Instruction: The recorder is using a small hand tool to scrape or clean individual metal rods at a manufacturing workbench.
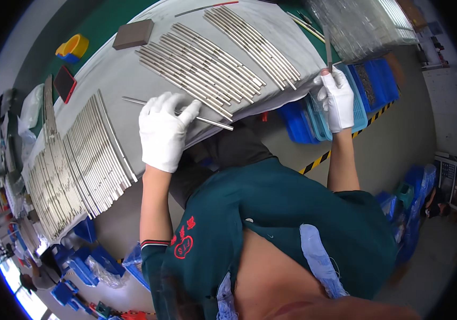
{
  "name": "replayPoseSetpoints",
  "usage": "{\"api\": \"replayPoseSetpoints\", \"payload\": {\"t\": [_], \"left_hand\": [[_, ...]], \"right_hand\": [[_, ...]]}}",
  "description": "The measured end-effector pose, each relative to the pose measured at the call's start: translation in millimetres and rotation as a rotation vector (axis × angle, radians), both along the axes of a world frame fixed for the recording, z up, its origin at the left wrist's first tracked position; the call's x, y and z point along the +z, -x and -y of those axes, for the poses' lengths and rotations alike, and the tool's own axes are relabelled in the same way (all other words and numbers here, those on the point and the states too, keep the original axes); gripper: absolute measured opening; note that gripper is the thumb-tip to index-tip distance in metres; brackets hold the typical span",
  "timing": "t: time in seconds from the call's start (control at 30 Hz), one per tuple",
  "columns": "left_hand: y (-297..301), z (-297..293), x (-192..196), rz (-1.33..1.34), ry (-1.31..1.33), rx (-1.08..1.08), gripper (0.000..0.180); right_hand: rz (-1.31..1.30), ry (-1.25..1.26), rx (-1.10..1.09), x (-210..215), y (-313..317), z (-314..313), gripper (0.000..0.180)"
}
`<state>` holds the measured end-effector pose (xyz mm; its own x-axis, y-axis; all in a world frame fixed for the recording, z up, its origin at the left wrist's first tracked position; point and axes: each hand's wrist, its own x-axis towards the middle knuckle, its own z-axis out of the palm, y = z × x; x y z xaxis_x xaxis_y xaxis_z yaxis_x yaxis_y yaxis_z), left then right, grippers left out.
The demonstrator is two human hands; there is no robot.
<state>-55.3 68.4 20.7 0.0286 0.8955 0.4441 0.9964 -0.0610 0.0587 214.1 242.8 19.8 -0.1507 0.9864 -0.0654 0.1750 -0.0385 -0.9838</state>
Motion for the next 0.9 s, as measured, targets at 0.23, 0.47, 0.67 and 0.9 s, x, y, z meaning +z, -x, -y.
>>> {"api": "replayPoseSetpoints", "payload": {"t": [0.23, 0.47, 0.67, 0.9], "left_hand": [[-2, -10, -39, 0.142, 0.027, 0.3, 0.052], [-4, -19, -44, 0.161, -0.044, 0.154, 0.038], [-3, -18, -47, 0.19, -0.134, 0.142, 0.037], [-5, -17, -46, 0.21, -0.156, 0.164, 0.034]], "right_hand": [[0.109, 0.062, 0.141, -36, -9, -14, 0.03], [0.51, -0.039, 0.217, -34, 3, -21, 0.039], [0.528, -0.058, 0.274, -27, 0, -25, 0.04], [0.458, -0.036, 0.203, -27, 11, -21, 0.038]]}}
